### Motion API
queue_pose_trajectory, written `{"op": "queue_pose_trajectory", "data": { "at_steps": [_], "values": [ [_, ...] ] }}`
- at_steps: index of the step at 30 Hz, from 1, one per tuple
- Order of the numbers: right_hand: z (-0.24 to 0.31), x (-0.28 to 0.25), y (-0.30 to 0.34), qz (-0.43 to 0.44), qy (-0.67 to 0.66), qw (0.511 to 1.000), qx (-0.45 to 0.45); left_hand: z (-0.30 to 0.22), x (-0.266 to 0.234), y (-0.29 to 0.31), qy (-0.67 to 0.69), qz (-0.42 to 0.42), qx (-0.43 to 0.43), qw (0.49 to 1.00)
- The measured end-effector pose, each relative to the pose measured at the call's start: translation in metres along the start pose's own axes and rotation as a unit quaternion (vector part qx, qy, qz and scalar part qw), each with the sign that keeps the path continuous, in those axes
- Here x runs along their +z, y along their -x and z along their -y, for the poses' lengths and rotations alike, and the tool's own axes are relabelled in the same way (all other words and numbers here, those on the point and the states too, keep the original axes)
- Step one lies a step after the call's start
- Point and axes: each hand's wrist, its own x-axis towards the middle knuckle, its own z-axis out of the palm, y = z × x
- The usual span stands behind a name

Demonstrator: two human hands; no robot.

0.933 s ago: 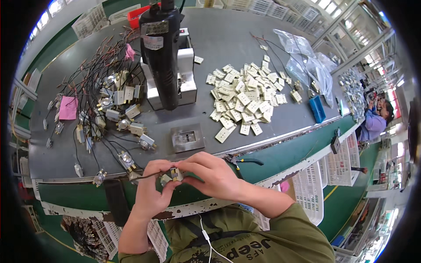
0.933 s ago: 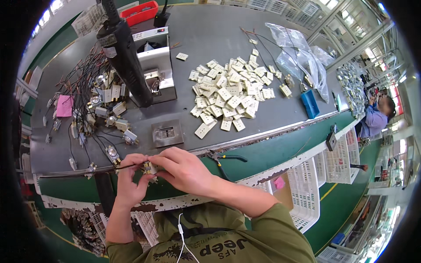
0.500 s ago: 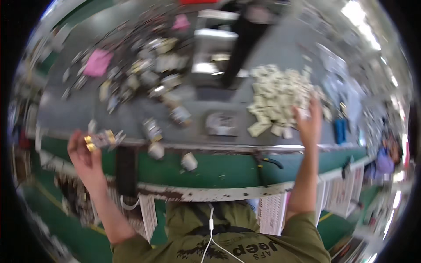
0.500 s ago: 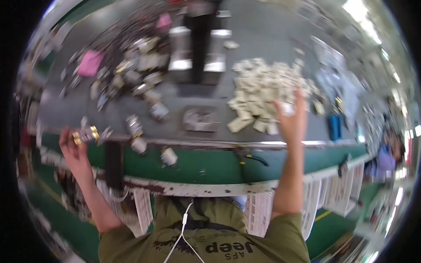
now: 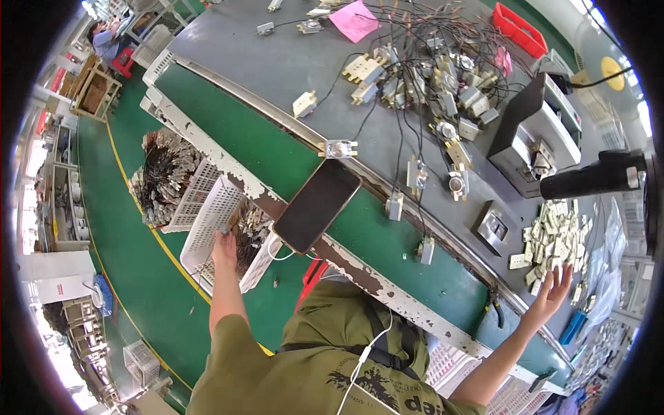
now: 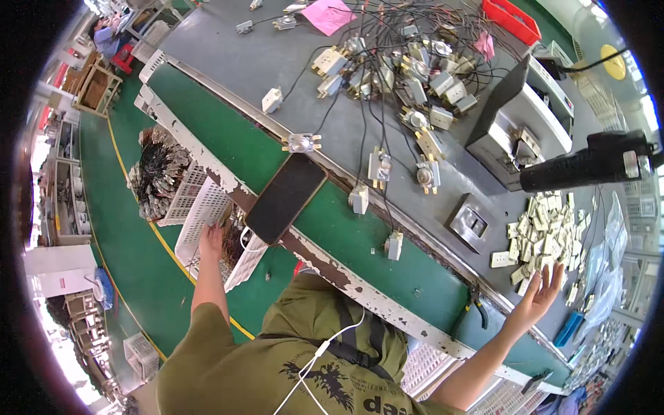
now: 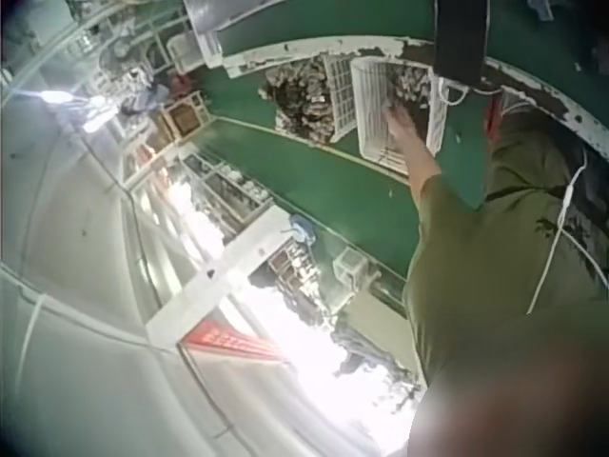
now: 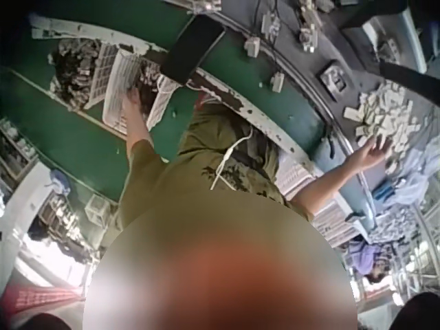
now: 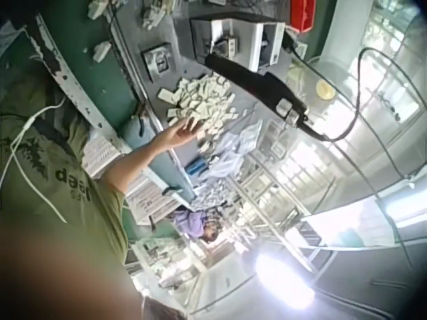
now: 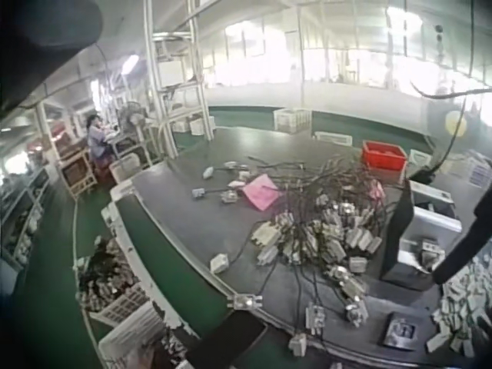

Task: Attaching small plastic connector components to an electrical wire at a factory assembly station.

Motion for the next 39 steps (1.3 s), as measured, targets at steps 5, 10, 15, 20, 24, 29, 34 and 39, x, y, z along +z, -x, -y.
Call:
{"op": "queue_pose_trajectory", "data": {
  "at_steps": [5, 10, 15, 20, 24, 29, 34, 39],
  "values": [
    [0.002, -0.008, 0.001, -0.014, 0.025, 1.0, 0.0, -0.009, 0.059, -0.02, -0.004, -0.006, -0.154, 0.988],
    [0.001, 0.014, 0.009, 0.026, -0.039, 0.998, 0.029, -0.089, 0.025, -0.073, -0.122, -0.109, 0.049, 0.985],
    [0.038, 0.015, 0.022, -0.023, -0.044, 0.999, -0.015, -0.096, 0.293, 0.117, -0.29, 0.112, 0.566, 0.763],
    [0.071, 0.05, 0.03, 0.069, -0.073, 0.992, -0.076, -0.061, 0.432, 0.285, -0.534, 0.367, 0.528, 0.549],
    [0.093, 0.061, 0.034, 0.159, -0.105, 0.978, -0.09, -0.038, 0.463, 0.268, -0.633, 0.433, 0.396, 0.506],
    [0.107, 0.053, 0.05, 0.286, -0.126, 0.95, -0.023, -0.056, 0.447, 0.322, -0.545, 0.579, 0.046, 0.604],
    [0.136, 0.086, 0.069, 0.517, -0.32, 0.79, 0.073, -0.031, 0.4, 0.364, -0.324, 0.67, -0.159, 0.648],
    [0.146, 0.099, 0.078, 0.515, -0.519, 0.623, 0.278, -0.005, 0.401, 0.393, -0.281, 0.633, -0.255, 0.675]
  ]
}}
